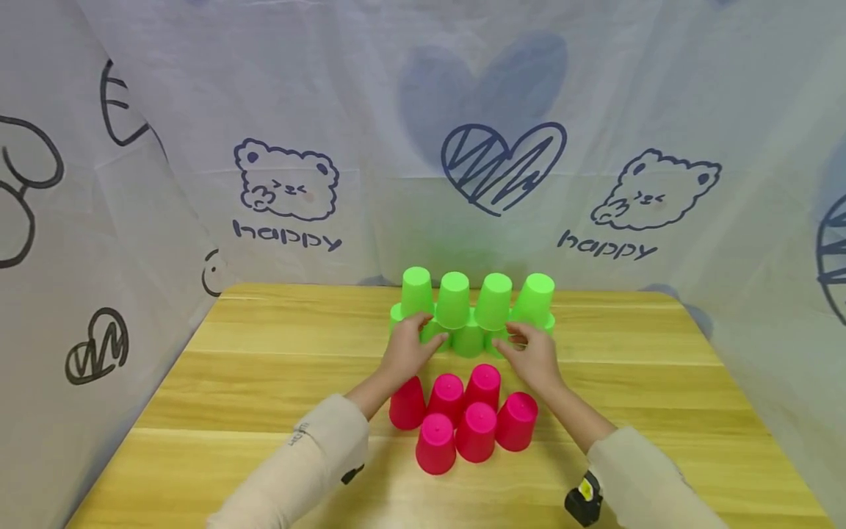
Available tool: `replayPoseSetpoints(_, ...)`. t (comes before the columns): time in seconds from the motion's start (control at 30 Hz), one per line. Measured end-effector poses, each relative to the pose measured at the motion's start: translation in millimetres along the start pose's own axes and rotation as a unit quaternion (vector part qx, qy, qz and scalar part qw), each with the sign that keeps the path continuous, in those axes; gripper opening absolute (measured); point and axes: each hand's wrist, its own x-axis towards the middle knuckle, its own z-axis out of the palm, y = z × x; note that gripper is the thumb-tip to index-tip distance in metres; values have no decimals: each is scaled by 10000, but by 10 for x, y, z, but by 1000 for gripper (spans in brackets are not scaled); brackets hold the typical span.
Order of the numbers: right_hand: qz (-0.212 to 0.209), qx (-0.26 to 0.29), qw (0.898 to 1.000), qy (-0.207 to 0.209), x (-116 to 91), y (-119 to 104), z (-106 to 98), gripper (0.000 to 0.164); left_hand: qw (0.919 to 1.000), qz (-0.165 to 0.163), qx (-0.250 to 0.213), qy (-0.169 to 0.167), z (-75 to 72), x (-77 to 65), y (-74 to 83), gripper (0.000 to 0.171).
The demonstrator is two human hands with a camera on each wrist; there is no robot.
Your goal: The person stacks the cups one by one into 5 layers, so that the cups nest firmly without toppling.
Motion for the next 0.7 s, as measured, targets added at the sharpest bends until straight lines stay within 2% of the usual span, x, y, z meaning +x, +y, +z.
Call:
replayPoseSetpoints(0.1, -80, 169, 9997, -171, -57, 34, -25, 42, 9997, 177, -119, -98, -53, -22, -32, 42)
replayPoseSetpoints(0.33, -392, 347, 9976, -444, -180, 123, -99, 40, 9982, 203, -407, -398, -130, -97, -96, 44)
replayPoseSetpoints(0.47, -585, 353, 9961, -553, -267, 183, -153, 40, 9969, 248, -421, -622, -155, -175, -140, 44)
replayPoseSetpoints(0.7, -1042, 134, 9919, -720, -426, 288, -209, 42, 9962, 287, -560, -602, -195, -340, -228, 41)
